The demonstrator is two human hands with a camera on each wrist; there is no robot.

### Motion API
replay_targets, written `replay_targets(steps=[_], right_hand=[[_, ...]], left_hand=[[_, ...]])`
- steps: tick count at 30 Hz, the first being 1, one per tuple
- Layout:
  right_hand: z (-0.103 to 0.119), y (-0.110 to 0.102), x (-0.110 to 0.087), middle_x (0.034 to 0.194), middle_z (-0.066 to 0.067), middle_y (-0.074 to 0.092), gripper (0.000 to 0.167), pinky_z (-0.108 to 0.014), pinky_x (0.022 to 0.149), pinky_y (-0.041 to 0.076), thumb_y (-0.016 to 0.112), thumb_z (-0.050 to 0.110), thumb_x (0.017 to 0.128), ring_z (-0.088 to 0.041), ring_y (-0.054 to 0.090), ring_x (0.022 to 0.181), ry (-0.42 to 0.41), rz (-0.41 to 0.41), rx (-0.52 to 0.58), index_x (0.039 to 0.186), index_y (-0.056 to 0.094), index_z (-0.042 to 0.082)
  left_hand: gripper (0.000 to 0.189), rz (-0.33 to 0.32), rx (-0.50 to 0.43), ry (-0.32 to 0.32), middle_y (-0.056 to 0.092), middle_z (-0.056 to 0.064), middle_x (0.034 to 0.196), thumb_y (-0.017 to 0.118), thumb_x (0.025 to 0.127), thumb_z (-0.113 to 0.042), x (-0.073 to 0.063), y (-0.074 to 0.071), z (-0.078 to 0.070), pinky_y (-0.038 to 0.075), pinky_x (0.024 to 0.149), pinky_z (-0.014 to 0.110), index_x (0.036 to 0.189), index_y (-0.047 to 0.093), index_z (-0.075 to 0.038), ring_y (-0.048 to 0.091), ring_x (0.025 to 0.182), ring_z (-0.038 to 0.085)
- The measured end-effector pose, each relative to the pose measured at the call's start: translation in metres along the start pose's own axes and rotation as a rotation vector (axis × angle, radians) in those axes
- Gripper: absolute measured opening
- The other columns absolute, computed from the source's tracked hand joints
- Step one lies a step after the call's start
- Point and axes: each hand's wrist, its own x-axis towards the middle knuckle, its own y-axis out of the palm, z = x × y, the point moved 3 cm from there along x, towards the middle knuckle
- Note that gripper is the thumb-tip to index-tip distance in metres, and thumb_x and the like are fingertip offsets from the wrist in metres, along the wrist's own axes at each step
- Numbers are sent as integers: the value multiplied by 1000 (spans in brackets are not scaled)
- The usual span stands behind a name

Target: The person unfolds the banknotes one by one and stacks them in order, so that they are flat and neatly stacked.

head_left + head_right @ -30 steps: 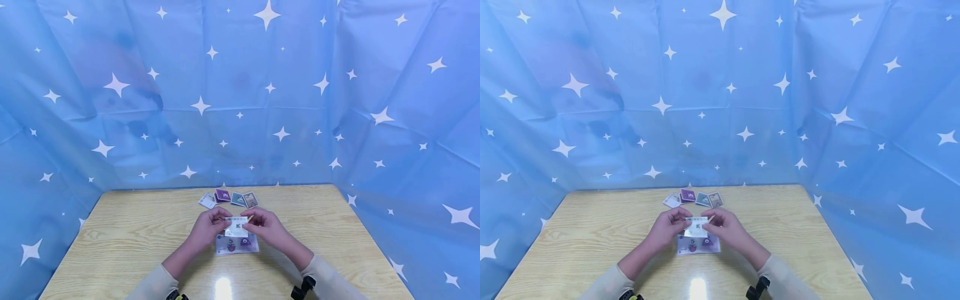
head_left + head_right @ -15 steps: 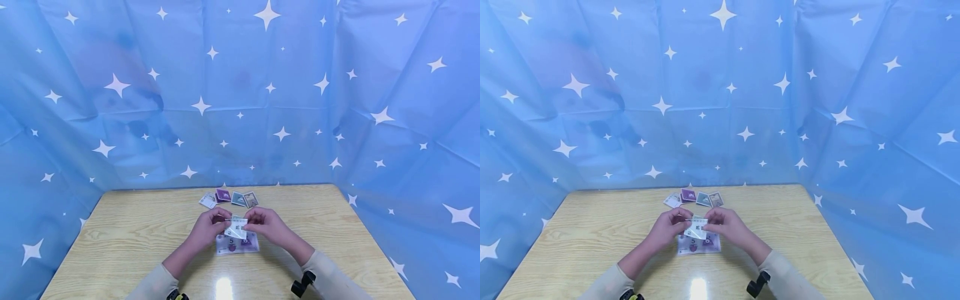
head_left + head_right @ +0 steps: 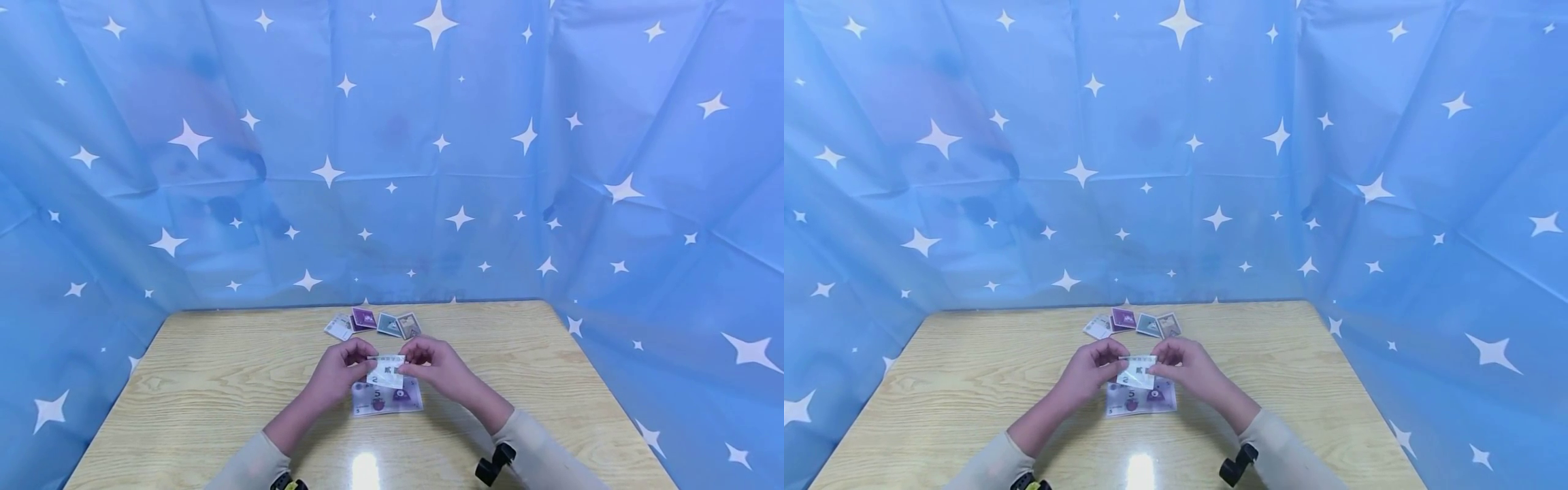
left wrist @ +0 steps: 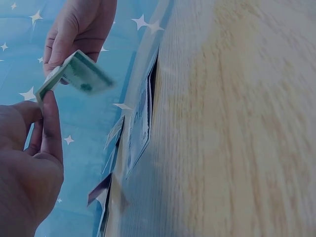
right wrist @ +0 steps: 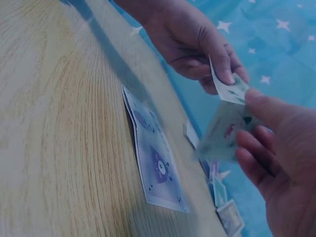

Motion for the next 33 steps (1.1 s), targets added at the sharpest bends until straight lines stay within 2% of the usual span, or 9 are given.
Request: replay_targets(steps=[5,7,9,11,14,17,23,29,33], right_hand=[[2,-2,1,118,-2,67,20,-49,103,53,91,19,92,-27,62,116,-64,-51,-67,108,79,21],[1,-1,1,124,-3,69,21,-56,113,47,92,18,92,-27,60,127,-68,-54,-62,107,79,22],[1,-1,1,125,-3,71,21,-58,117,44,92,18,92,-25,60,130,-51,-53,-52,108,79,22],[1,0,0,124,-1,73,20,-54,114,47,91,20,93,-23,63,127,-15,-50,-45,109,78,22],[0,2,-1,117,2,76,17,-41,100,56,89,22,96,-21,68,113,32,-51,-34,109,78,19],[1,3,-1,114,1,77,16,-31,90,57,88,21,97,-19,69,104,50,-58,-19,109,78,15],[4,4,-1,114,2,78,13,-29,92,55,87,21,99,-18,69,106,68,-73,-17,108,80,16],[5,1,-3,120,0,78,16,-30,96,57,86,16,99,-20,70,113,82,-83,-24,114,80,15],[6,-2,-4,124,-4,77,18,-29,92,58,84,15,100,-21,70,111,69,-96,-20,117,81,14]], left_hand=[[9,8,-12,26,74,7,101,75,104,-2,0,-2,1,60,71,26,112,75,-4,66,81,15],[9,12,-14,42,73,6,100,74,104,-2,-1,-2,3,60,71,27,113,75,-4,67,81,15],[9,13,-16,54,73,6,100,74,104,-2,-1,-3,4,61,71,28,113,75,-4,67,81,16],[9,14,-18,57,73,5,99,74,104,-2,-1,-3,5,61,71,28,113,75,-4,67,81,16],[9,10,-23,51,73,6,99,74,104,-1,0,-3,5,61,72,28,113,75,-4,67,83,16],[9,8,-23,44,73,7,100,74,104,-1,0,-4,6,61,73,28,113,75,-3,68,85,16],[10,-2,-28,34,73,6,100,73,104,-1,-1,-5,6,61,72,28,113,75,-5,67,85,18],[10,-2,-42,18,72,7,100,74,104,-3,-2,-6,7,61,73,28,113,75,-5,67,87,19],[11,-23,-34,-5,72,7,101,74,103,-2,-2,-9,7,61,74,28,113,75,-6,67,89,19]])
